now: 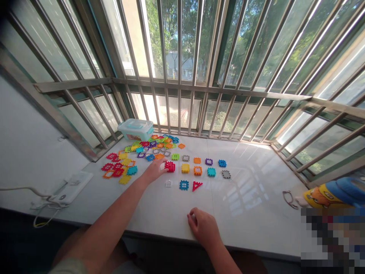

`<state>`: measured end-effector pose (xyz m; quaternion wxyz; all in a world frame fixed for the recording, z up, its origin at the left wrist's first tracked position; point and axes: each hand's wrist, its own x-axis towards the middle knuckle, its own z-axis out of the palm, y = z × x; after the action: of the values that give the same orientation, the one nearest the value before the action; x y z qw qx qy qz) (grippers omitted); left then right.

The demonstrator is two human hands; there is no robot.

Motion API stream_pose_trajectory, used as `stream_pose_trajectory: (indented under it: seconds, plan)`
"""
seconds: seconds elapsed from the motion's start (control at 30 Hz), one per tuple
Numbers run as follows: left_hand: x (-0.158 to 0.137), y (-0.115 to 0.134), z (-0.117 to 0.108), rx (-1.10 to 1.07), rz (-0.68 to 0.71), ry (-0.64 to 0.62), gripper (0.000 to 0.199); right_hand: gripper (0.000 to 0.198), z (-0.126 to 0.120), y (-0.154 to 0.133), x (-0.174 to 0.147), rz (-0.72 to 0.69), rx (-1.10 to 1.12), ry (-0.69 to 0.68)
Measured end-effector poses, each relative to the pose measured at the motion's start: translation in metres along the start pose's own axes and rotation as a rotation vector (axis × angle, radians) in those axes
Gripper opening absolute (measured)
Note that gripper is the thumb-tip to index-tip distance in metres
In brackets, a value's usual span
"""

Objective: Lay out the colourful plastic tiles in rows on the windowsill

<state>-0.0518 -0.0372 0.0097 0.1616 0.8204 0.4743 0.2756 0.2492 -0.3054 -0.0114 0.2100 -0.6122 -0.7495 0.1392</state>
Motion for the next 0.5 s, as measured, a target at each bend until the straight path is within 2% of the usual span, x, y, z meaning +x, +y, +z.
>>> stream_pose_trajectory:
  seconds: [0.23, 0.5]
  plan:
    - [0.004, -0.012, 0.007, -0.015, -0.003, -0.035, 0.05, 0.027, 0.001, 0.002, 0.001, 0.004, 0.009, 0.005]
    - [0.007, -0.014, 0.01, -0.037, 0.022, -0.033, 0.049, 0.026, 0.002, 0.003, 0.001, -0.01, -0.013, 0.015]
